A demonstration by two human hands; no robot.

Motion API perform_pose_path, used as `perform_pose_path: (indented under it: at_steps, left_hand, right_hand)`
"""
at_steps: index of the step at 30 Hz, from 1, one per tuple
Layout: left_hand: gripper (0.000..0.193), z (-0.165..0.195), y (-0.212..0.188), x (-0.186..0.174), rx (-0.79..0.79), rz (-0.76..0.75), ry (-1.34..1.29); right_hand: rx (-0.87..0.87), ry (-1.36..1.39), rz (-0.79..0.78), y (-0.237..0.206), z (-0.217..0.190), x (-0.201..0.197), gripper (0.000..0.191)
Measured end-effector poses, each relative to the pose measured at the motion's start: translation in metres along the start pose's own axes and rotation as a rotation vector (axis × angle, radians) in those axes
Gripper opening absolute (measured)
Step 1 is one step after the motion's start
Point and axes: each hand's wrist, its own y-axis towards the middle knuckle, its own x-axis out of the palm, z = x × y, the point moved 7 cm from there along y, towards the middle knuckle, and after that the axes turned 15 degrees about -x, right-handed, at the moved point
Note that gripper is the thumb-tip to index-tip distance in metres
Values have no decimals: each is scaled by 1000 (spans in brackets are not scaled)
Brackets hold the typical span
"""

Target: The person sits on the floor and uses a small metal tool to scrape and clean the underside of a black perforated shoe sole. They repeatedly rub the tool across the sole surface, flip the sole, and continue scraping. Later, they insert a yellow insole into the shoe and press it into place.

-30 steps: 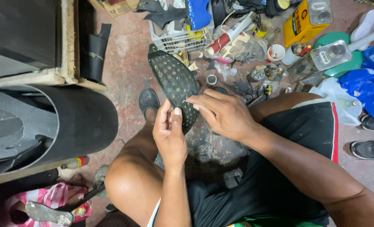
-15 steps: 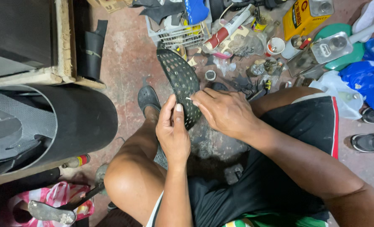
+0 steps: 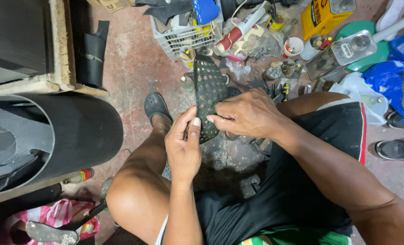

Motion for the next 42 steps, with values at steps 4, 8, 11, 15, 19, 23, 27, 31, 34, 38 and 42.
perform_pose_path:
  at_steps: [4,8,11,15,19,23,27,31,34,38,42]
  left_hand:
    - [30,-15,4,7,-142,-125,-388]
    - [33,-23,11,10,-144,-146,-574]
    - [34,-28,13,9,-148,-133,-623]
    - [33,-26,15,7,-120,-157,-768]
    - [34,-25,16,3,-121,-161,-851]
    - [33,-23,13,5,-65,-114,-701]
    - [30,-27,9,8,-47,-24,-548]
    - [27,-33,6,12,-54,-23,-497]
    - [25,-33,6,16,-38,-17,-473]
    - [24,-34,7,16,-89,21,-516]
    - [25,-31,4,19,-102,-36,-571]
  right_hand:
    - [8,222,54,-2,3,0,39]
    - [127,318,70,-7,16,2,38]
    - [154,276,90,-10,20,0,39]
    - [198,322,104,-12,23,1,36]
    - [212,407,92,-5,14,11,29]
    - [310,383,20,-2,9,22,26]
    - [98,195,92,6,-2,11,28]
    - [166,215,45,4,7,17,33]
    - [212,247,35,1,11,19,35]
    - [327,402,-59,-3,17,25,37]
    - [324,478,-137,-1,18,20,44]
